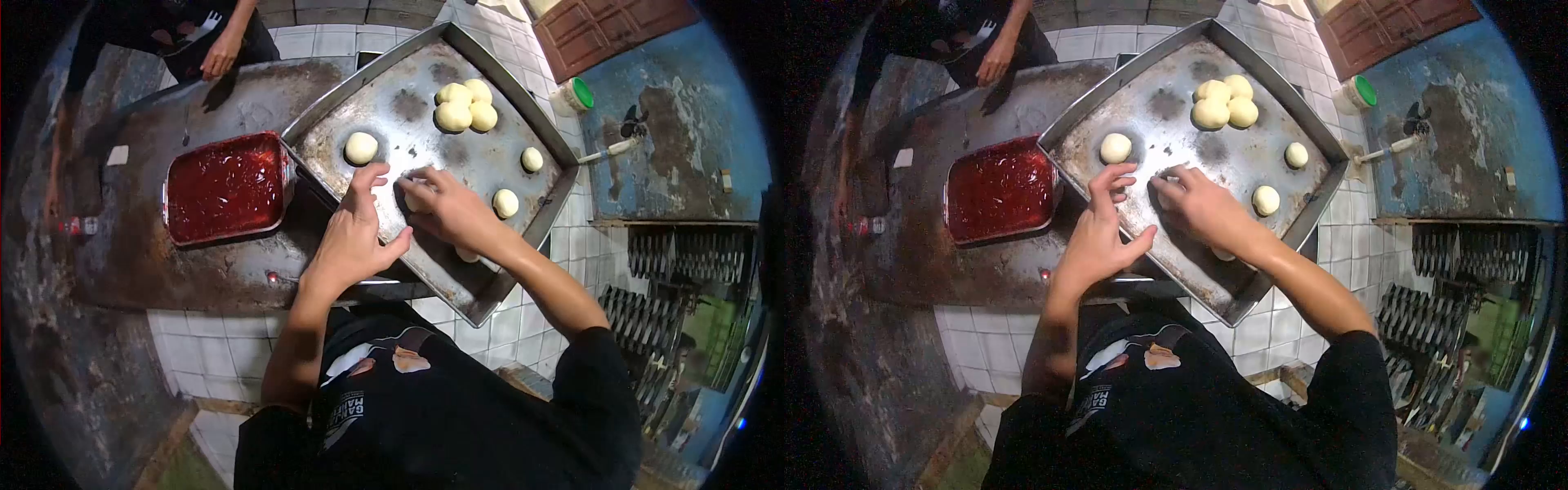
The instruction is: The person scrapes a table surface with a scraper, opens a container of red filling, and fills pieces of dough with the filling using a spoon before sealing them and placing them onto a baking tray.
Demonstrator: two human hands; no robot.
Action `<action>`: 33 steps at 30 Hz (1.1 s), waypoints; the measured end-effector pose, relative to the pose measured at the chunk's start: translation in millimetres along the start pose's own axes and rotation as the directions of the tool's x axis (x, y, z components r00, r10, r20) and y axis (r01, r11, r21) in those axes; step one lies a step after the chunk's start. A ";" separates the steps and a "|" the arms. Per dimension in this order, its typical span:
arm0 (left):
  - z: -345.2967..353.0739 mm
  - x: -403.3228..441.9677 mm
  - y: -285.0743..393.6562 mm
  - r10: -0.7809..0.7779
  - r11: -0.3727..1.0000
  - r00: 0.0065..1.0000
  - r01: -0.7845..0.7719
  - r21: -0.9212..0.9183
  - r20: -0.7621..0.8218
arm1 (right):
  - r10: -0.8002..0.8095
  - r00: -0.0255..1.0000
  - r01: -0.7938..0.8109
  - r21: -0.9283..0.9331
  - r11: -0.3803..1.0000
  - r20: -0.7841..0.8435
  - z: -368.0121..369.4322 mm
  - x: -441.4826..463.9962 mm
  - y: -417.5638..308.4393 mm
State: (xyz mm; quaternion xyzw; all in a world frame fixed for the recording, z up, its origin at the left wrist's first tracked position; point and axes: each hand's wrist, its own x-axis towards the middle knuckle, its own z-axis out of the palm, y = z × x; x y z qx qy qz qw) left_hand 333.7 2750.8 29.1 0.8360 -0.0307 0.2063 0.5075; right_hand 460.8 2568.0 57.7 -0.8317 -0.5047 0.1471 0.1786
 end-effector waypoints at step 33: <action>7.5 0.8 15.5 -0.039 0.995 0.995 0.030 0.097 0.092 | 0.166 0.762 -0.556 0.500 0.664 0.626 -65.5 0.2 130.8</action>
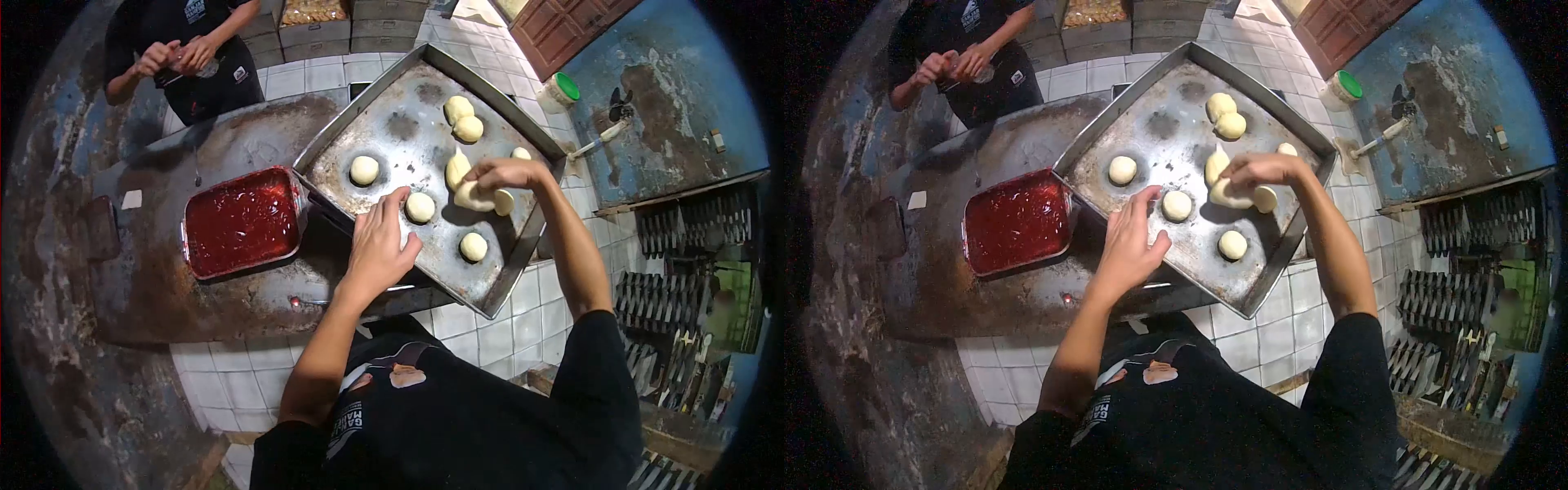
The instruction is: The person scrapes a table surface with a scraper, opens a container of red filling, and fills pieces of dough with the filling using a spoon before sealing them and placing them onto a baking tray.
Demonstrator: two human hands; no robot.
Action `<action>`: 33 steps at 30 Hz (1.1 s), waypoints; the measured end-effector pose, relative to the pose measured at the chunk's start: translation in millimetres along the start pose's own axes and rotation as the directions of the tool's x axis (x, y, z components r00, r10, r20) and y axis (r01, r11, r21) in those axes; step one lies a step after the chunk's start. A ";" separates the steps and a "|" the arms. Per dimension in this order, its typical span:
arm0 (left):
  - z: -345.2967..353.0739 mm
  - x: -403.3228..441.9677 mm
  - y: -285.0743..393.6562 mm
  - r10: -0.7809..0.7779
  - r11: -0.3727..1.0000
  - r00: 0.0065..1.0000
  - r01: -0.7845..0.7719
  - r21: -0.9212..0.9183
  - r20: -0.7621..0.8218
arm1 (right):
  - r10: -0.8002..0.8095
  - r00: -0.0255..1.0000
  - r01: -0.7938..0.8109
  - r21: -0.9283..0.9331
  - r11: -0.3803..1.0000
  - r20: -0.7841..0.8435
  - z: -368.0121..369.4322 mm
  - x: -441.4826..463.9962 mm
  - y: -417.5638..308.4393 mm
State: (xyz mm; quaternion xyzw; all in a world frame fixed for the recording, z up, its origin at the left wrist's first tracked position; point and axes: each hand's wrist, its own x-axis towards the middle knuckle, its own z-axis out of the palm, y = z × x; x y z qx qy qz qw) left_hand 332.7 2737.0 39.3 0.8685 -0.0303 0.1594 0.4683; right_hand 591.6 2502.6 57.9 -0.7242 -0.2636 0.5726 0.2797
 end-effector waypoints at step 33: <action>-147.2 1.5 -8.0 -0.286 0.324 0.952 -0.009 -0.946 -0.107 | -0.264 0.098 0.818 -0.073 0.570 -0.959 279.7 83.6 -257.3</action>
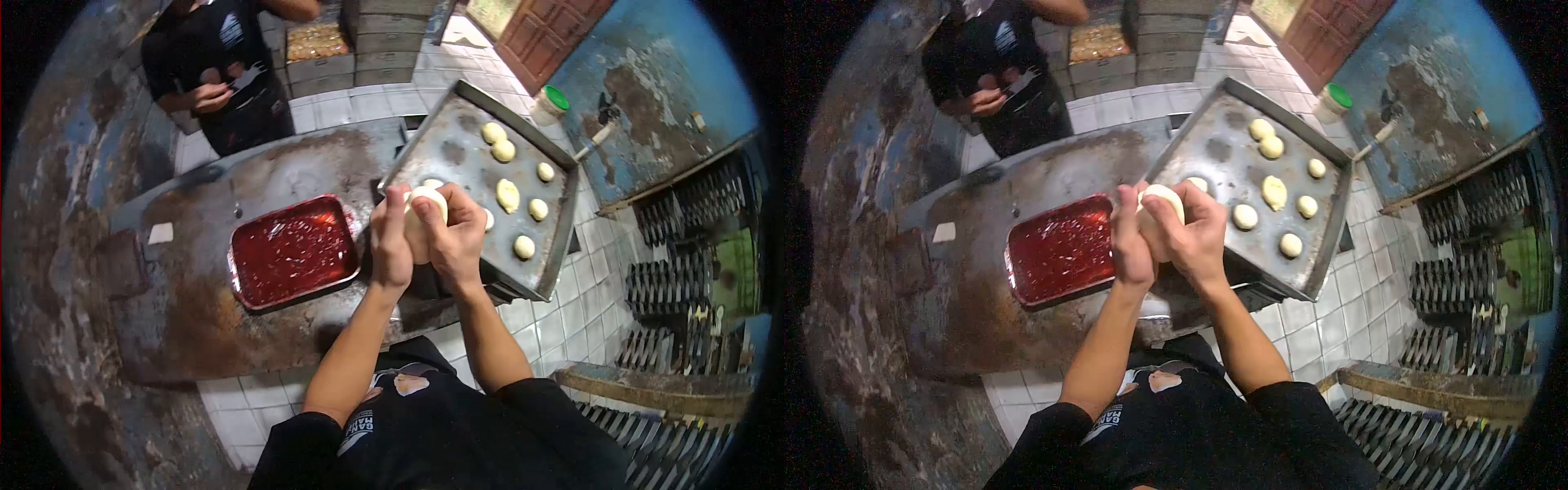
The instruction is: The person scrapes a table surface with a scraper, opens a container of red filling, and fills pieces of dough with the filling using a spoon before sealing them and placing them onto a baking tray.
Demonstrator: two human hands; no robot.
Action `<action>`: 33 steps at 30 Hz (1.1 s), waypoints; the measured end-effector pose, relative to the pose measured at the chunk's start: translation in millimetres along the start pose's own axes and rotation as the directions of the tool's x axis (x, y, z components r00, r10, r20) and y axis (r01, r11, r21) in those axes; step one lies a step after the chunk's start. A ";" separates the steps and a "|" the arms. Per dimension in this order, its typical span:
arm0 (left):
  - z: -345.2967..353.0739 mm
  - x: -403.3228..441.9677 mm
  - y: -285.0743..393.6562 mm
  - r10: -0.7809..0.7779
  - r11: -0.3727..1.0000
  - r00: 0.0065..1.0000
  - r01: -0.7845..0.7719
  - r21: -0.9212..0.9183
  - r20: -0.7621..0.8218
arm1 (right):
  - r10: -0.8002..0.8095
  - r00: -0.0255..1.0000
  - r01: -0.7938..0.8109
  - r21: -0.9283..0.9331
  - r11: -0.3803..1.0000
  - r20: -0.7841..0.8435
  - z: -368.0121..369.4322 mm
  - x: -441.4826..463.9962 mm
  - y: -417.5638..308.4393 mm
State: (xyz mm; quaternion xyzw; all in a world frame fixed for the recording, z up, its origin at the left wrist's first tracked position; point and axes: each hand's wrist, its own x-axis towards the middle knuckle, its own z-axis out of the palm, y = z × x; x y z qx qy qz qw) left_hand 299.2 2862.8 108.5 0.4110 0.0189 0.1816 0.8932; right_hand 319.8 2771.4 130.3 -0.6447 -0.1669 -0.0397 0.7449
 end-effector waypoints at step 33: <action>-374.0 -205.2 21.4 -0.193 0.977 0.657 0.196 -0.082 -0.729 | 0.637 0.462 0.281 -0.783 0.555 0.617 36.6 -155.3 265.4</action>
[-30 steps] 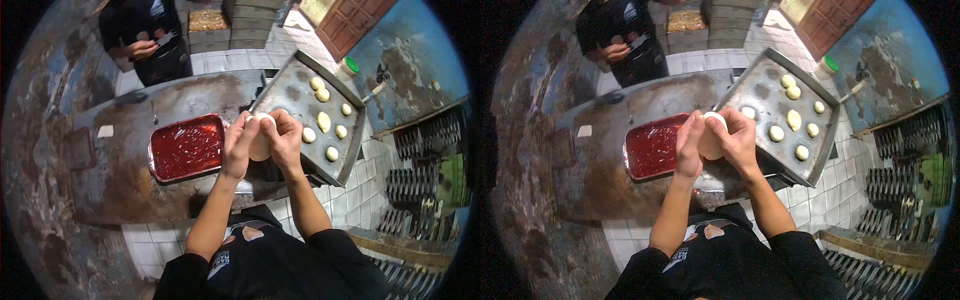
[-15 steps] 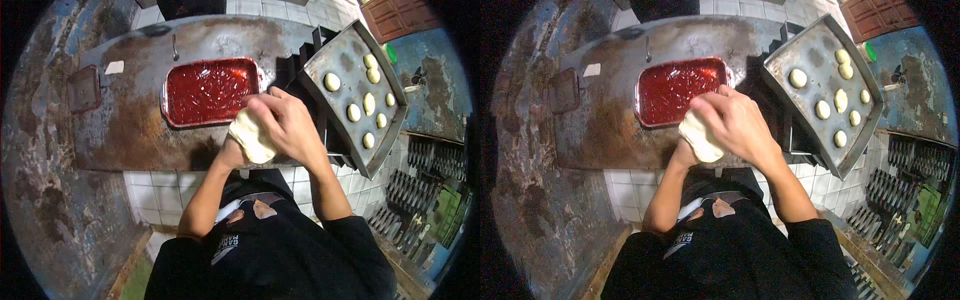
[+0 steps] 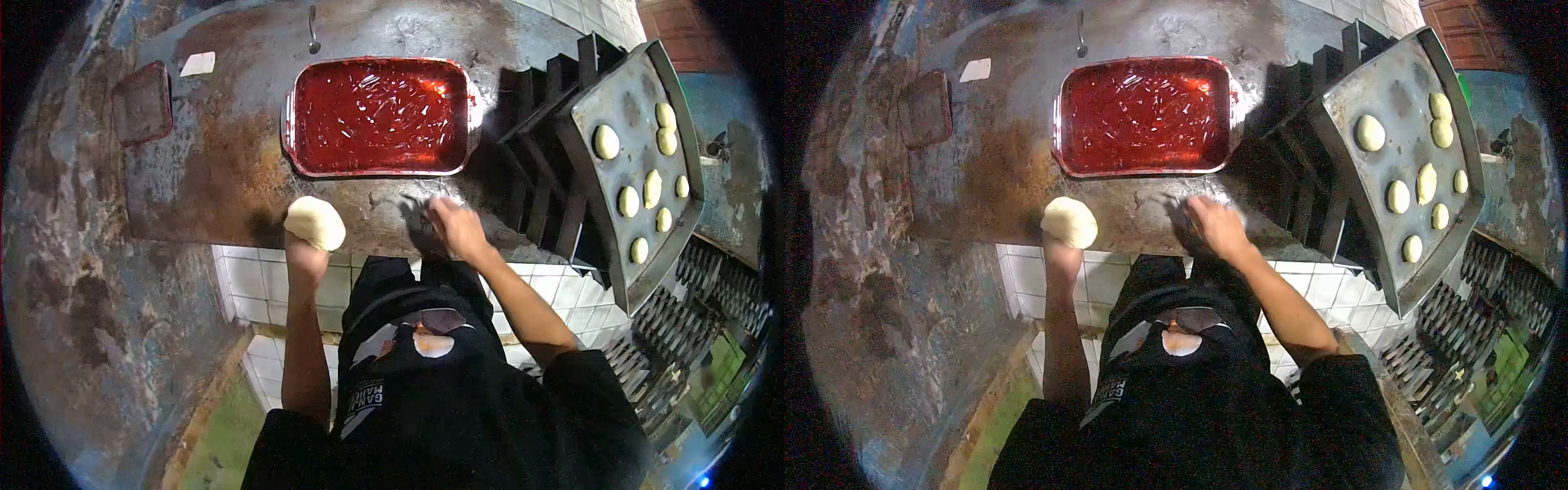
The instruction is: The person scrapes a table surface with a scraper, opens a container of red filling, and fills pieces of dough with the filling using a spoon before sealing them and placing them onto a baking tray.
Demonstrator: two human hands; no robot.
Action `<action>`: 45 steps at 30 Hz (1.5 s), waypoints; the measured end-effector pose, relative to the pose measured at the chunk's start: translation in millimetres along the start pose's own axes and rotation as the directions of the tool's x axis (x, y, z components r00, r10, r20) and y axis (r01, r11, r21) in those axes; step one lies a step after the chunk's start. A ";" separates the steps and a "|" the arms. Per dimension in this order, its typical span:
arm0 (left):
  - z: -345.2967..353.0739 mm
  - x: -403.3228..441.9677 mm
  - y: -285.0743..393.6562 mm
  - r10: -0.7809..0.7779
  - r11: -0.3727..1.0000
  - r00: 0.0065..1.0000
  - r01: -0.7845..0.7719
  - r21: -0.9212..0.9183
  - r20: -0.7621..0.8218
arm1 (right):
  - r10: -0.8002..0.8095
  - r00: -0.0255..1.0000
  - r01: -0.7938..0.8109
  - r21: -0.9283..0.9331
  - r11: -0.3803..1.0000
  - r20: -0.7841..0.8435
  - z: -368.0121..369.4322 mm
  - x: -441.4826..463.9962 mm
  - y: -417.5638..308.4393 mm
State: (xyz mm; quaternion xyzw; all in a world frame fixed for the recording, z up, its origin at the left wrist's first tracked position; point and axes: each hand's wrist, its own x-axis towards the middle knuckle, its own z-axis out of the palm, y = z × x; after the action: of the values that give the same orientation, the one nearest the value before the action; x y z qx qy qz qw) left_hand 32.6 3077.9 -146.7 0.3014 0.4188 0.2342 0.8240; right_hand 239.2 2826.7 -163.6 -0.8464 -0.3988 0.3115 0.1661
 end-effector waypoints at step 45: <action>107.0 21.3 4.0 0.146 0.474 0.903 -0.423 0.772 0.405 | 0.113 0.842 0.138 0.413 0.900 -0.528 18.6 -36.4 -5.3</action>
State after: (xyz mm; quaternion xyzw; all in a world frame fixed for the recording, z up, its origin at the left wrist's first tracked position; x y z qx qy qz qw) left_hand 132.5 3062.2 -105.6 0.7581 0.2997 0.0909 0.5721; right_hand 206.2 2802.4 -160.3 -0.8377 -0.2618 0.1404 0.4582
